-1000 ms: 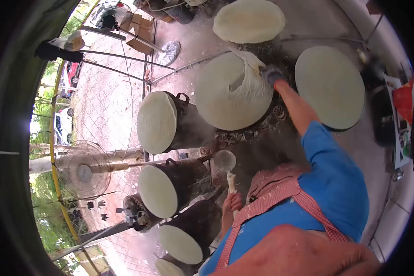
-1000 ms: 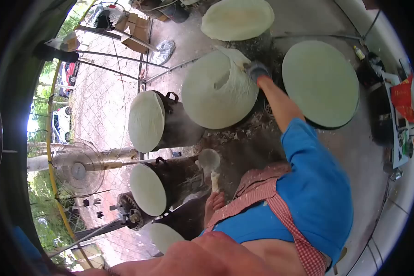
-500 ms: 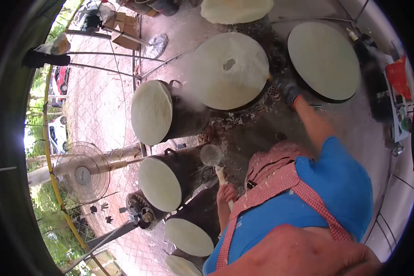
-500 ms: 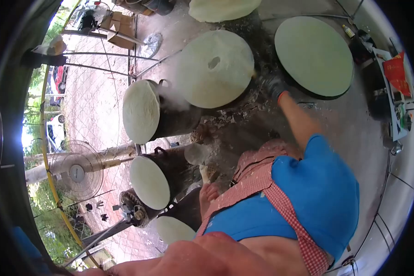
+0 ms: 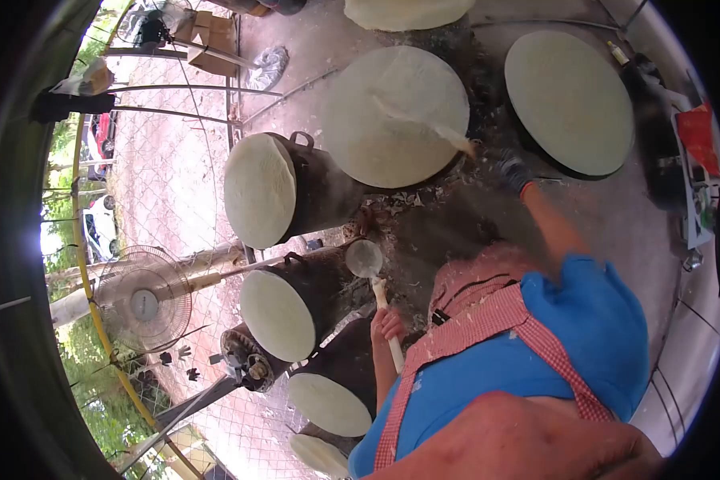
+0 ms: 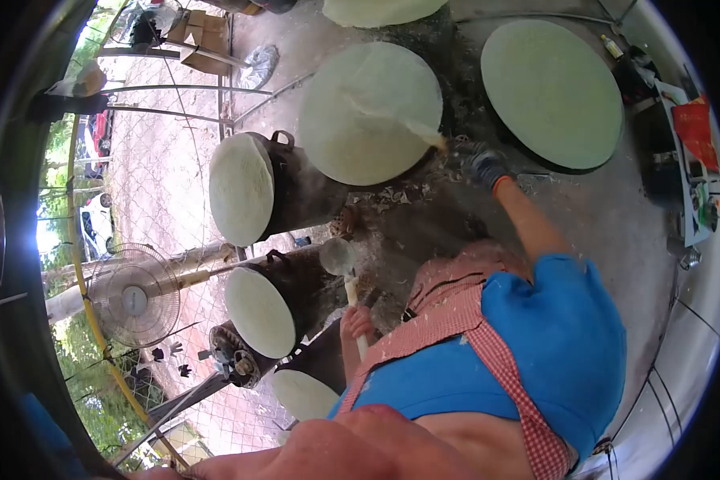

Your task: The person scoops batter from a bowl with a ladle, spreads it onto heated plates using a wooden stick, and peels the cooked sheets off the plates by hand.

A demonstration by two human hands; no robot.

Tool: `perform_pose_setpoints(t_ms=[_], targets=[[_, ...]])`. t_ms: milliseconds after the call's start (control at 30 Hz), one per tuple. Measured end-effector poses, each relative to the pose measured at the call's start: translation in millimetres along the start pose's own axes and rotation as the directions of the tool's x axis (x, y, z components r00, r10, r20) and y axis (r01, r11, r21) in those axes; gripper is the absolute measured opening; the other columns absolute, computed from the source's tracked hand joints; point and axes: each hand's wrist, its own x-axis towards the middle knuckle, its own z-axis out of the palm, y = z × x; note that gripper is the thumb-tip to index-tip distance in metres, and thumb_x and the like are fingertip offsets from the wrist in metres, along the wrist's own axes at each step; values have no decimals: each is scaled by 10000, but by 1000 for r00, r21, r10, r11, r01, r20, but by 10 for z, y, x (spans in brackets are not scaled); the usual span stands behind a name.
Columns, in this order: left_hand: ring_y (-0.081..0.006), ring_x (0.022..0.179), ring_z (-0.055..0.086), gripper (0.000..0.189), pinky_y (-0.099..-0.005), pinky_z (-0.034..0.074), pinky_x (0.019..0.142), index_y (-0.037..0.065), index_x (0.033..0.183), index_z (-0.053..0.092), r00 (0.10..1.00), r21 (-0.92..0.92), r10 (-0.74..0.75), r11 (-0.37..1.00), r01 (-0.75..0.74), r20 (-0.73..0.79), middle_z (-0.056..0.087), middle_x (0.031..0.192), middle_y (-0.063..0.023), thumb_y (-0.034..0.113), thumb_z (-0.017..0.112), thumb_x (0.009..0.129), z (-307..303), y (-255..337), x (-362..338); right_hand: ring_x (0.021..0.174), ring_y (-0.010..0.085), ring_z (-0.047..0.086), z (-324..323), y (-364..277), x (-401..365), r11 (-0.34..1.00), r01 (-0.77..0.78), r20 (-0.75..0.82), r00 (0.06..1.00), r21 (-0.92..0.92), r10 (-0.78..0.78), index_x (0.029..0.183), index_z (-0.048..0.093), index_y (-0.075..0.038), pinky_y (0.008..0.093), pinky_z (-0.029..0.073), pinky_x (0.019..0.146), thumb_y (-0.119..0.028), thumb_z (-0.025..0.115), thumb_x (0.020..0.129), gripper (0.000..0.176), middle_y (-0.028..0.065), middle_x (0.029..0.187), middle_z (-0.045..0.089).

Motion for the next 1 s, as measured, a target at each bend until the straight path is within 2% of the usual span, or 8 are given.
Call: perform_pose_setpoints(t_ms=[233, 467, 533, 667, 733, 867, 933, 1000], targets=[[-97, 338, 317, 294, -223, 278, 295, 76, 574, 317, 995, 15, -40, 999, 39, 92, 302, 465, 4, 202, 397, 827, 226, 190, 258, 750, 321, 563, -395, -171, 1247, 944, -157, -17, 987, -291, 159, 1171, 444, -189, 400, 433, 676, -248, 437, 796, 380, 125, 828, 598], [-90, 324, 273, 279, -228, 237, 280, 104, 562, 312, 993, 124, -101, 988, 93, 64, 276, 451, 6, 181, 438, 800, 892, 621, 950, 617, 322, 547, -798, -271, 740, 872, 374, 207, 924, -315, -322, 1126, 483, -178, 432, 422, 554, -222, 482, 759, 370, 182, 734, 552], [-89, 343, 275, 284, -226, 235, 290, 105, 557, 311, 985, 178, -81, 983, 53, 154, 254, 469, 10, 157, 411, 818, 1084, 743, 1234, 649, 323, 557, -872, -161, 729, 844, 58, 247, 965, -533, 90, 1122, 488, -152, 422, 430, 568, -216, 500, 738, 390, 176, 765, 562], [-81, 349, 272, 307, -220, 237, 294, 97, 563, 310, 986, 295, -120, 952, 82, 113, 268, 487, 13, 186, 388, 846, 1615, 679, 1712, 685, 311, 563, -511, 69, 350, 856, -14, 27, 999, -517, 33, 961, 582, -116, 410, 438, 596, -234, 487, 760, 251, 159, 812, 584], [-79, 351, 270, 311, -220, 239, 295, 95, 564, 310, 989, 321, -121, 943, 87, 88, 270, 491, 14, 194, 385, 850, 1750, 538, 1840, 699, 313, 558, -600, -78, 184, 887, 203, 91, 979, -414, -181, 988, 580, -128, 406, 436, 615, -238, 485, 759, 272, 156, 802, 581], [-78, 355, 264, 254, -214, 241, 299, 103, 603, 319, 976, 478, 212, 853, -208, 45, 260, 495, 25, 147, 403, 838, 1863, 256, 2072, 713, 320, 560, -618, 231, -58, 939, -138, -15, 990, -316, 141, 1128, 485, -163, 406, 446, 626, -279, 563, 704, 447, 145, 857, 575], [-79, 360, 265, 224, -208, 238, 303, 115, 639, 311, 899, 700, 437, 632, -333, 33, 251, 497, 31, 131, 441, 821, 1898, 24, 2214, 675, 304, 556, -363, 27, -145, 935, -48, -85, 996, -351, 19, 1128, 490, -176, 404, 448, 606, -268, 554, 713, 430, 132, 808, 570], [-78, 359, 263, 241, -208, 239, 303, 120, 632, 299, 910, 691, 414, 650, -316, 27, 248, 493, 31, 142, 451, 818, 1887, -87, 2368, 637, 287, 551, -202, -327, -291, 905, 108, -130, 976, -410, -176, 1128, 494, -189, 402, 449, 587, -257, 545, 723, 414, 119, 759, 565]])
